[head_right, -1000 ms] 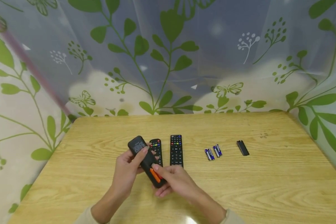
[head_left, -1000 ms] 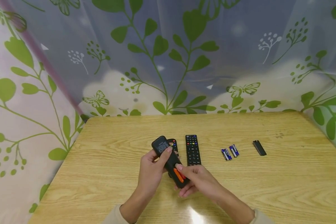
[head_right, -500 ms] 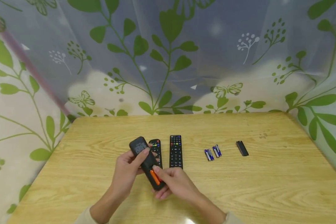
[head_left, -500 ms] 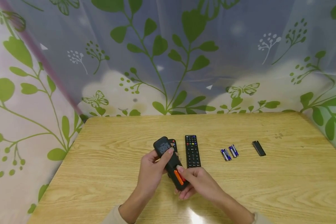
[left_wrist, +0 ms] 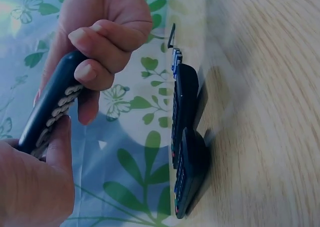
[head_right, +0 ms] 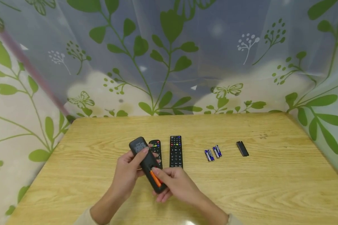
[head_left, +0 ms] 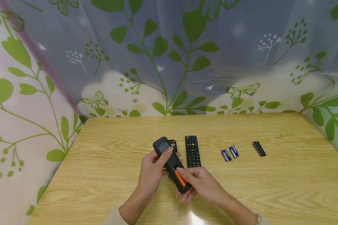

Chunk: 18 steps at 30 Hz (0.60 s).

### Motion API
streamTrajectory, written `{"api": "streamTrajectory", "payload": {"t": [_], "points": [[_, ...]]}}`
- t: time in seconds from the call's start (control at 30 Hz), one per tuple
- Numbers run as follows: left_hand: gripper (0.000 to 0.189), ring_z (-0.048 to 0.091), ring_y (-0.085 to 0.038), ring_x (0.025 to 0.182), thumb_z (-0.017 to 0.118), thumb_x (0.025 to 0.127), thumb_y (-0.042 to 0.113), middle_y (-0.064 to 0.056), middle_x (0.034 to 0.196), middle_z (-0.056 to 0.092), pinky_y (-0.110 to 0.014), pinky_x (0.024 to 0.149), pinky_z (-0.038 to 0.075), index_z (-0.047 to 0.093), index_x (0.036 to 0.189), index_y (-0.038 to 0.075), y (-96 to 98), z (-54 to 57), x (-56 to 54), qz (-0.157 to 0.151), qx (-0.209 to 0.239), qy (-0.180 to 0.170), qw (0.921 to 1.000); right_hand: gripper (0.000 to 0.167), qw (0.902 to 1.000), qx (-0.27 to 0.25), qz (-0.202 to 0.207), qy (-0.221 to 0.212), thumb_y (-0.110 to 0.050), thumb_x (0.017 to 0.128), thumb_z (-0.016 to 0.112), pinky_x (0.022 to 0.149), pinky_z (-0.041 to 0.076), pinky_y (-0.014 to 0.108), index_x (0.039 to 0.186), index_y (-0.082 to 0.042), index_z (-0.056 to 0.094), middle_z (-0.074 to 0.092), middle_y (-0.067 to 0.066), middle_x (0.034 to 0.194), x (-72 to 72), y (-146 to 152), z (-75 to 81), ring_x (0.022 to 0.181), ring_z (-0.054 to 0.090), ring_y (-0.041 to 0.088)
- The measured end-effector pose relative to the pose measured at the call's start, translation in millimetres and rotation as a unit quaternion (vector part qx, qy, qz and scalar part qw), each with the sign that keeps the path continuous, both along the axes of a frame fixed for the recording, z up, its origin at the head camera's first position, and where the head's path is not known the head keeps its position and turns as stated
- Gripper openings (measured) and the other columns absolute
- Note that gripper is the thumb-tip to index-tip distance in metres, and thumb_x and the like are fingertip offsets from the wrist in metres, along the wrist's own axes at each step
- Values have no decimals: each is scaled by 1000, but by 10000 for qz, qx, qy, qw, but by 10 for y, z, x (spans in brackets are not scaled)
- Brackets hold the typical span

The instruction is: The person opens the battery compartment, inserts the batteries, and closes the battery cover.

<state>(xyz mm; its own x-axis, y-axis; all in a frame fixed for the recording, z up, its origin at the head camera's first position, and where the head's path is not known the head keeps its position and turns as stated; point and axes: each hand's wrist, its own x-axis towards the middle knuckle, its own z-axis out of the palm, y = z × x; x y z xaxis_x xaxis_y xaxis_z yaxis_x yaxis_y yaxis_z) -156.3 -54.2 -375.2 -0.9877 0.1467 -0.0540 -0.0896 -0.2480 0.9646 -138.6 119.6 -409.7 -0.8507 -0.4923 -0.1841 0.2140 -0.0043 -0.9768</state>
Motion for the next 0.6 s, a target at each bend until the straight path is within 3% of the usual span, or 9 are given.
{"api": "streamTrajectory", "payload": {"t": [0.23,0.6], "points": [[42,68,-28,92,58,96,20,-22,106,66,-38,80,56,53,127,-8,-30,23,0,-328,278,60,9991,48,9999,-56,113,51,-36,101,47,56,57,30,105,10,62,69,20,82,2,42,1,59,67,22],[39,66,-31,98,56,98,18,-21,110,65,-38,82,55,52,130,-3,-44,22,19,-407,175,118,9989,47,9996,-148,240,31,-35,101,48,55,57,29,101,10,62,69,20,81,3,54,0,59,67,21]]}}
